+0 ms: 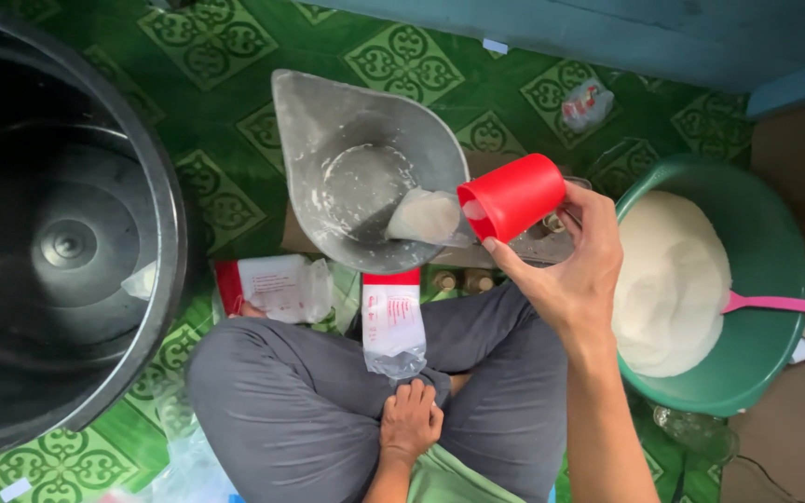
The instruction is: The person scoops white powder from a large green basin into a clear plastic bag and then seals the bag.
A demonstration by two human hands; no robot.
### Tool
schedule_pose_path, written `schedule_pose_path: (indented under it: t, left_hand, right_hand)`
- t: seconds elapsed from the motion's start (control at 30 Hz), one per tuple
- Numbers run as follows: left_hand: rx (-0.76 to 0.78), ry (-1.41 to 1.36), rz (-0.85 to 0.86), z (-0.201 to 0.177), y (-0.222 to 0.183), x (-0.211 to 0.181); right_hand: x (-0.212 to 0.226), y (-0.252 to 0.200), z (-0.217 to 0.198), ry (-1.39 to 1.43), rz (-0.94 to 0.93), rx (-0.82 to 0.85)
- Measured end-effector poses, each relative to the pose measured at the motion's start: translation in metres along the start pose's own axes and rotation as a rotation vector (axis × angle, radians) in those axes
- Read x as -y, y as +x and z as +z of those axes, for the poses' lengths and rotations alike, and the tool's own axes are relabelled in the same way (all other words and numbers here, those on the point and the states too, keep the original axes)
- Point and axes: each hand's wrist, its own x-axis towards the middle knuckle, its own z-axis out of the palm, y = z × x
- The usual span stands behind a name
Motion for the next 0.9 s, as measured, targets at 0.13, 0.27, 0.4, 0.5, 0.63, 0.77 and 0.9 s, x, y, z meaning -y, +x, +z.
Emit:
schedule_pose_path:
  t: [0.13, 0.27, 0.4, 0.5, 0.63, 0.77, 0.9]
  left_hand:
    - [-0.016, -0.029, 0.0, -0.004, 0.002, 0.0]
    - [-0.01, -0.03, -0.004, -0.002, 0.001, 0.002]
    - [-0.015, -0.014, 0.01, -0.002, 0.001, 0.002]
    - [0.013, -0.011, 0.002, -0.001, 0.0, 0.002]
    - [0.016, -0.015, 0.007, 0.004, -0.002, 0.002]
    - [0.01, -0.002, 0.005, 0.001, 0.0, 0.001]
    - [0.014, 0.034, -0.002, 0.005, -0.002, 0.0]
  right_hand:
    - [0.01, 0.001, 0.004, -0.059, -0.032, 0.001]
    - [0.013, 0.001, 0.007, -0.097, -0.06, -0.007]
    - [0.007, 0.001, 0.01, -0.058, -0.002, -0.006]
    - [-0.003, -0.002, 0.01, 0.097, 0.077, -0.001]
    - [-0.024, -0.006, 0.006, 0.259, 0.162, 0.001]
    - [-0.03, -0.008, -0.004, 0.394, 0.228, 0.001]
    - [-0.033, -0.009, -0.016, 0.39, 0.264, -0.01]
